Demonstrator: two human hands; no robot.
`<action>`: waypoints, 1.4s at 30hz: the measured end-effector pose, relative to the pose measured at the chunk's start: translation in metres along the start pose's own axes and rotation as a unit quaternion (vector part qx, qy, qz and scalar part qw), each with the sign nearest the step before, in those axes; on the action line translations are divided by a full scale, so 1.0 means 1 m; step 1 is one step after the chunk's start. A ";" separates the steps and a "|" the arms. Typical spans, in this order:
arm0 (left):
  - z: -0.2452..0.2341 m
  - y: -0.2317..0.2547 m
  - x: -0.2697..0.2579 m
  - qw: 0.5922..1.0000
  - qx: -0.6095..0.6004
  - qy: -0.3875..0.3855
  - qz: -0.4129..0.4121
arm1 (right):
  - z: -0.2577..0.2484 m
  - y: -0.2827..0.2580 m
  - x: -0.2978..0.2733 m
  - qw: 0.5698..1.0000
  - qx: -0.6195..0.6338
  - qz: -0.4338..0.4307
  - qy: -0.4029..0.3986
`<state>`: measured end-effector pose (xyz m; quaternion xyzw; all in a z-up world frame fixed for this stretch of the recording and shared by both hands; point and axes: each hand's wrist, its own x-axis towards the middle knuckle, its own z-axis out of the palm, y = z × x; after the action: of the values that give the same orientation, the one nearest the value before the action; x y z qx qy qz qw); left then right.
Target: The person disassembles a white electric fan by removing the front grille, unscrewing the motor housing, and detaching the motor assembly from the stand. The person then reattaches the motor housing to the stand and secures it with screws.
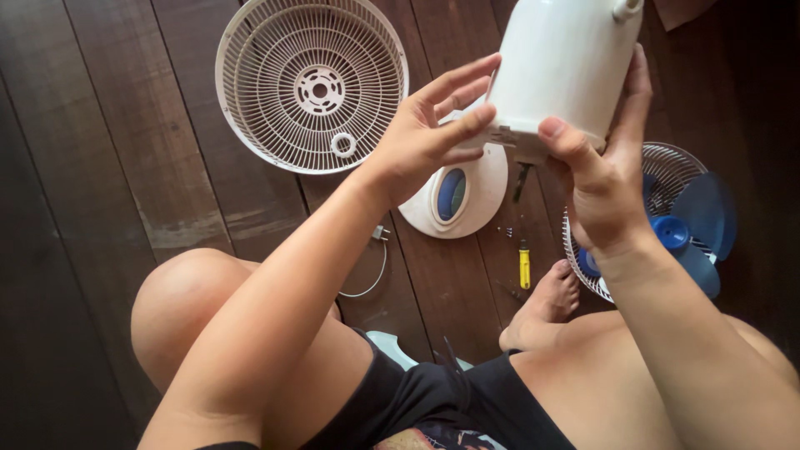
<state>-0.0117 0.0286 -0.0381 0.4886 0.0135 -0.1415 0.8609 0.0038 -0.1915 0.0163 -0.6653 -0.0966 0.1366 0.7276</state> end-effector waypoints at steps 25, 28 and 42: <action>0.000 0.002 -0.006 0.998 0.003 -0.070 -0.004 | -0.043 -0.015 -0.002 0.982 -0.031 0.104 -0.153; 0.004 0.001 -0.006 0.999 0.017 -0.051 -0.006 | -0.041 -0.009 -0.002 0.984 -0.089 0.066 -0.142; 0.023 0.006 -0.012 0.994 0.103 0.028 0.010 | -0.034 -0.020 -0.002 0.980 -0.154 0.075 -0.100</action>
<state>-0.0246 0.0147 -0.0194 0.5784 0.0188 -0.1199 0.8067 0.0145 -0.2252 0.0330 -0.7575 -0.1383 0.2403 0.5910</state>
